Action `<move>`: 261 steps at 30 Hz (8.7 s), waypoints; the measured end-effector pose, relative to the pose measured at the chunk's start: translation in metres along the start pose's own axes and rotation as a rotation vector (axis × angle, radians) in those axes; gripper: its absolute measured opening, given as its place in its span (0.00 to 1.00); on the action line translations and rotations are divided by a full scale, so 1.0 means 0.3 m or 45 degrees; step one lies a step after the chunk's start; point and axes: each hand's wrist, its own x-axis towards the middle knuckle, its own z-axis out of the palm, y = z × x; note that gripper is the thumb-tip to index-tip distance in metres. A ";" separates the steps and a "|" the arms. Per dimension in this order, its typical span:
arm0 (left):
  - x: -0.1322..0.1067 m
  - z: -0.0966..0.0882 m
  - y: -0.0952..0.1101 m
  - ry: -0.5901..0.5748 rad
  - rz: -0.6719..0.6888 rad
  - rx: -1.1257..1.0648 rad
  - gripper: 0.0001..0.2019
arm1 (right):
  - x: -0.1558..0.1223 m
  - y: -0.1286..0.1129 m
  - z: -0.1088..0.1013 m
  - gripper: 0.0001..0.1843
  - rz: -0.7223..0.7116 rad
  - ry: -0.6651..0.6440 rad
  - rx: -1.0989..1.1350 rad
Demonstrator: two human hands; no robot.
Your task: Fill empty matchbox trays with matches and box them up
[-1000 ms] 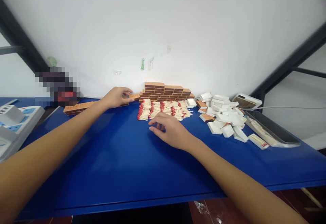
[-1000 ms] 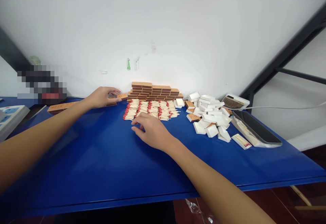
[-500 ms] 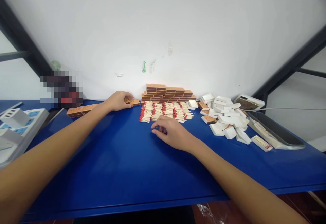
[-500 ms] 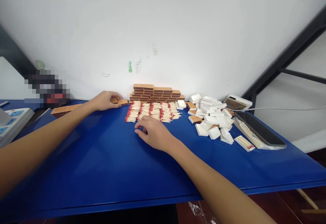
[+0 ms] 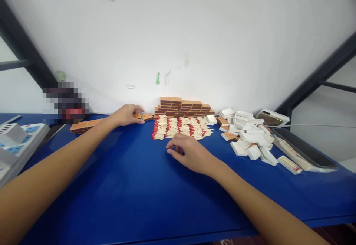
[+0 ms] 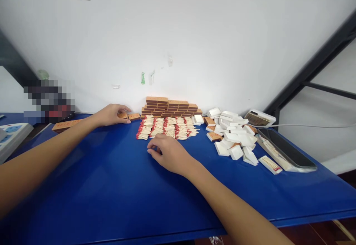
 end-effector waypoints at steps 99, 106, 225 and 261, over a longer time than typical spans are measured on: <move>-0.455 0.149 0.332 0.024 0.449 -0.120 0.16 | -0.049 0.221 -0.272 0.06 0.559 -0.383 -0.310; -0.457 0.149 0.324 0.024 0.445 -0.109 0.16 | -0.054 0.195 -0.303 0.05 0.608 -0.413 -0.293; -0.451 0.173 0.396 0.119 0.449 -0.196 0.12 | -0.022 -0.070 -0.104 0.04 0.144 -0.350 -0.130; -0.460 0.165 0.366 0.095 0.443 -0.159 0.16 | -0.050 0.214 -0.275 0.12 0.429 -0.334 -0.206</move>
